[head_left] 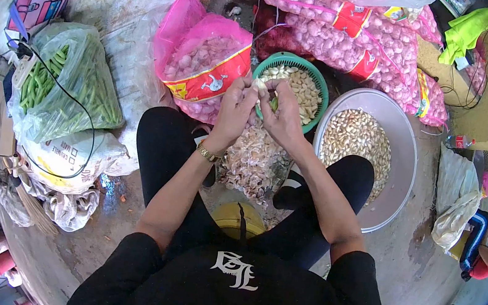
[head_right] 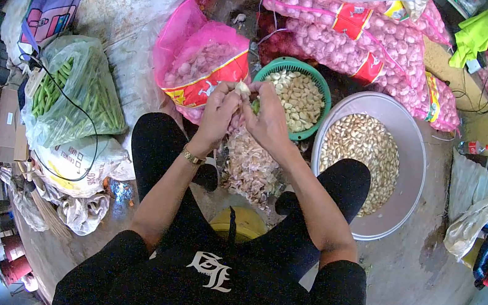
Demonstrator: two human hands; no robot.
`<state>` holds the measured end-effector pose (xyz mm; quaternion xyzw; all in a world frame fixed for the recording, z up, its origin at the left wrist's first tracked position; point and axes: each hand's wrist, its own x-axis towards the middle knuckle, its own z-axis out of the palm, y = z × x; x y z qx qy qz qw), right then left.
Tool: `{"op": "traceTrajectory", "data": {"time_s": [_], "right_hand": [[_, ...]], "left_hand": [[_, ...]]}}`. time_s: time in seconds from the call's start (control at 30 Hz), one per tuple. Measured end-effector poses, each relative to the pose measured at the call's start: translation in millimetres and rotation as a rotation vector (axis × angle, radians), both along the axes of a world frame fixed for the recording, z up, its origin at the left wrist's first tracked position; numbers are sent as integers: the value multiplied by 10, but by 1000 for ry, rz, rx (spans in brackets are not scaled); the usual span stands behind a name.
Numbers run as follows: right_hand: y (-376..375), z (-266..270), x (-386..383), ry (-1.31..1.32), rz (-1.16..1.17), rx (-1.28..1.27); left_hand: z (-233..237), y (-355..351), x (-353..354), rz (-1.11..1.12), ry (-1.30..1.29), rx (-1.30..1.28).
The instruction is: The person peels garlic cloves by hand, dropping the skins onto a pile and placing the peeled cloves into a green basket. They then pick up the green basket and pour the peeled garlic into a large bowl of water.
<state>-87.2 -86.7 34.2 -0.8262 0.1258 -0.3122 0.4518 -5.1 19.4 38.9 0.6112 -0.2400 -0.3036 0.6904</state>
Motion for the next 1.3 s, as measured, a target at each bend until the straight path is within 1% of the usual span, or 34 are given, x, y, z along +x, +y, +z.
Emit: {"op": "traceTrajectory", "data": {"time_s": [0.03, 0.07, 0.13, 0.2, 0.27, 0.3, 0.33, 0.43, 0.5, 0.53, 0.6, 0.63, 0.7, 0.73, 0.8, 0.83, 0.9, 0.93, 1.0, 1.03, 1.1, 1.23, 1.3], "right_hand": [[-28, 21, -3, -4, 0, -4], [-39, 42, -19, 0, 21, 18], [-31, 99, -35, 4, 42, 42], [-29, 143, -60, 32, 73, 291], [-37, 111, -62, -13, 86, 272], [-39, 110, -61, -58, 100, 252], [-46, 122, -68, -59, 101, 252], [-77, 231, -105, -20, 139, 324], [-120, 319, -155, 266, 67, 795], [-146, 316, -167, 267, 65, 794], [-214, 291, -155, 140, 152, 994], [-243, 247, -143, 140, 152, 996], [-278, 197, -133, 94, 181, 631], [-296, 228, -162, 95, 179, 631], [-319, 320, -199, 245, 204, 634], [-311, 310, -191, 244, 205, 635], [-302, 269, -180, 241, 158, 515], [-311, 242, -179, 240, 156, 516], [-318, 208, -176, 148, 196, 352], [-318, 215, -188, 148, 196, 353], [-313, 249, -209, 193, 162, 156], [-294, 217, -203, 202, 177, 192], [-276, 250, -209, 257, 171, 254]], "left_hand": [[10, 0, 18, -16, 79, -7], [-12, -6, 35, -15, 77, -7], [-35, -17, 60, -35, 121, -95], [23, 1, 52, -66, 142, -96], [57, 24, 57, -96, 160, -97], [54, 35, 64, -111, 199, -153], [56, 39, 68, -125, 238, -211], [131, 44, 77, -140, 225, -185], [76, 46, 109, -156, 213, -172], [53, 44, 118, -172, 201, -160], [54, 38, 91, -135, 175, -159], [69, 39, 81, -99, 147, -153], [72, 33, 69, -85, 176, -186], [73, 27, 62, -69, 204, -221], [87, 45, 86, -87, 190, -202], [96, 55, 95, -105, 176, -183], [120, 51, 85, -117, 165, -169], [126, 48, 83, -128, 154, -155], [61, 33, 112, -162, 111, -149], [33, 26, 122, -195, 68, -146], [10, 22, 117, -199, 57, -153], [-28, 7, 131, -217, 12, -139], [-30, 4, 128, -218, 22, -149]]}}
